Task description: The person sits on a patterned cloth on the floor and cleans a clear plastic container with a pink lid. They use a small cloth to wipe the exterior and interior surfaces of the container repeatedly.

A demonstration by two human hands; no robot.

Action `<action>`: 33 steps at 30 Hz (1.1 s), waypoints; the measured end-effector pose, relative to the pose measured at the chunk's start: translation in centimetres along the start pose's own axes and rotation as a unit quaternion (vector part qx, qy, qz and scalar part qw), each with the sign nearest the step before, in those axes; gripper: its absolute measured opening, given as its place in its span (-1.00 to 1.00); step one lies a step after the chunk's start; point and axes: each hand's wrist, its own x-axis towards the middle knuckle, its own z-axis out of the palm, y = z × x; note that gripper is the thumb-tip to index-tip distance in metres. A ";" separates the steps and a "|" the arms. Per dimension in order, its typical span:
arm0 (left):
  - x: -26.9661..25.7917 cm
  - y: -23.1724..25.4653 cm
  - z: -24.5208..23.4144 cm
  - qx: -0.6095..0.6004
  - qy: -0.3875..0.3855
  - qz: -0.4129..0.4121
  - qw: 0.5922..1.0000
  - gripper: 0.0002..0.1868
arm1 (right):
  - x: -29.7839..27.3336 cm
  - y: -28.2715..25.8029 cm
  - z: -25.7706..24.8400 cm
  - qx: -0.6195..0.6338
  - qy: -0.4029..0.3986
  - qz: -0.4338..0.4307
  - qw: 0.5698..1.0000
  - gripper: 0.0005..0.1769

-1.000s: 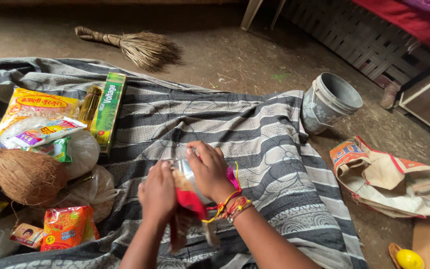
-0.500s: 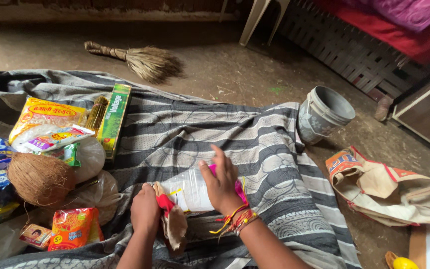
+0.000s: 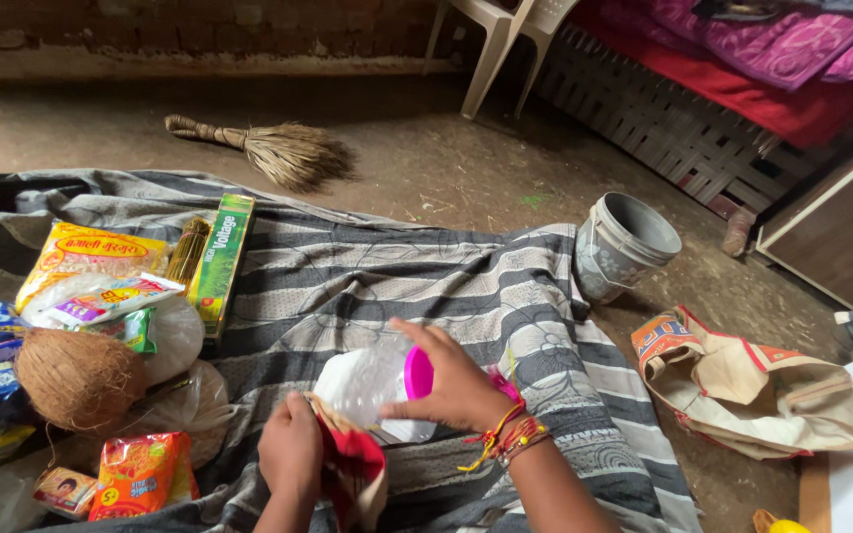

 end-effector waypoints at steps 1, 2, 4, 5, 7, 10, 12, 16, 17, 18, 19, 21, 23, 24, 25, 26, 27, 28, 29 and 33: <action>-0.2 -0.1 0.1 0.008 -0.012 -0.013 1.000 -0.38 | 0.0 0.2 -0.1 0.002 0.008 -0.024 1.000 0.28; -0.5 0.0 0.0 0.016 -0.024 -0.026 0.999 -0.38 | 0.1 0.5 0.1 0.004 0.015 -0.048 0.999 0.28; -0.6 0.3 -0.3 0.017 -0.036 -0.036 0.999 -0.38 | 0.1 1.8 0.8 0.016 0.032 -0.079 0.996 0.26; -0.7 0.5 -0.4 0.019 -0.042 -0.042 0.998 -0.38 | 0.0 2.6 1.2 0.026 0.040 -0.085 0.995 0.24; -1.0 0.7 -0.6 0.019 -0.046 -0.028 0.998 -0.37 | 0.1 4.2 2.1 0.071 0.065 -0.091 0.991 0.09; -1.2 0.8 -0.5 0.000 -0.052 -0.028 0.998 -0.38 | 1.3 6.7 3.6 0.201 0.105 -0.033 0.973 -0.23; -1.4 0.7 -0.2 -0.008 -0.052 -0.028 0.998 -0.39 | 2.2 7.8 4.5 0.319 0.121 0.073 0.937 -0.36; -1.7 1.1 -0.3 -0.041 -0.005 -0.006 0.999 -0.40 | 3.8 7.5 5.4 0.340 0.159 0.075 0.924 -0.51; -2.1 1.2 -0.4 -0.058 0.016 -0.001 0.998 -0.41 | 4.0 7.0 5.3 0.328 0.159 0.082 0.928 -0.54; -2.5 1.5 -0.6 -0.084 0.039 -0.009 0.996 -0.41 | 4.2 6.4 5.2 0.315 0.158 0.089 0.932 -0.57; -2.7 1.9 -0.9 -0.110 0.062 -0.017 0.992 -0.42 | 4.2 5.8 5.1 0.308 0.153 0.088 0.935 -0.58; -2.8 2.4 -1.5 -0.142 0.070 -0.010 0.987 -0.42 | 4.4 4.9 5.0 0.292 0.143 0.087 0.942 -0.59; -2.6 2.3 -1.6 -0.155 0.041 0.018 0.987 -0.44 | 4.6 4.7 5.0 0.308 0.129 0.083 0.939 -0.60; -2.2 2.4 -1.1 -0.073 0.062 0.068 0.993 -0.49 | 4.7 4.9 5.0 0.316 0.122 0.080 0.937 -0.60; -1.6 2.6 -0.4 0.012 0.079 0.118 0.990 -0.48 | 4.8 5.2 5.1 0.318 0.114 0.056 0.939 -0.60; -1.2 2.5 0.2 0.098 0.094 0.167 0.977 -0.42 | 5.0 5.6 5.0 0.320 0.106 0.031 0.941 -0.60; -0.9 2.1 0.4 0.125 0.099 0.191 0.969 -0.41 | 5.0 5.9 5.2 0.322 0.098 0.007 0.941 -0.60; -0.7 1.7 0.6 0.151 0.103 0.215 0.959 -0.39 | 5.2 6.2 5.3 0.318 0.089 0.003 0.944 -0.60; -0.5 1.3 0.8 0.178 0.105 0.238 0.949 -0.37 | 5.5 6.4 5.3 0.313 0.081 -0.001 0.946 -0.60; 1.2 1.5 0.6 0.214 0.049 0.268 0.938 -0.33 | 5.9 6.2 5.1 0.307 0.063 -0.004 0.950 -0.59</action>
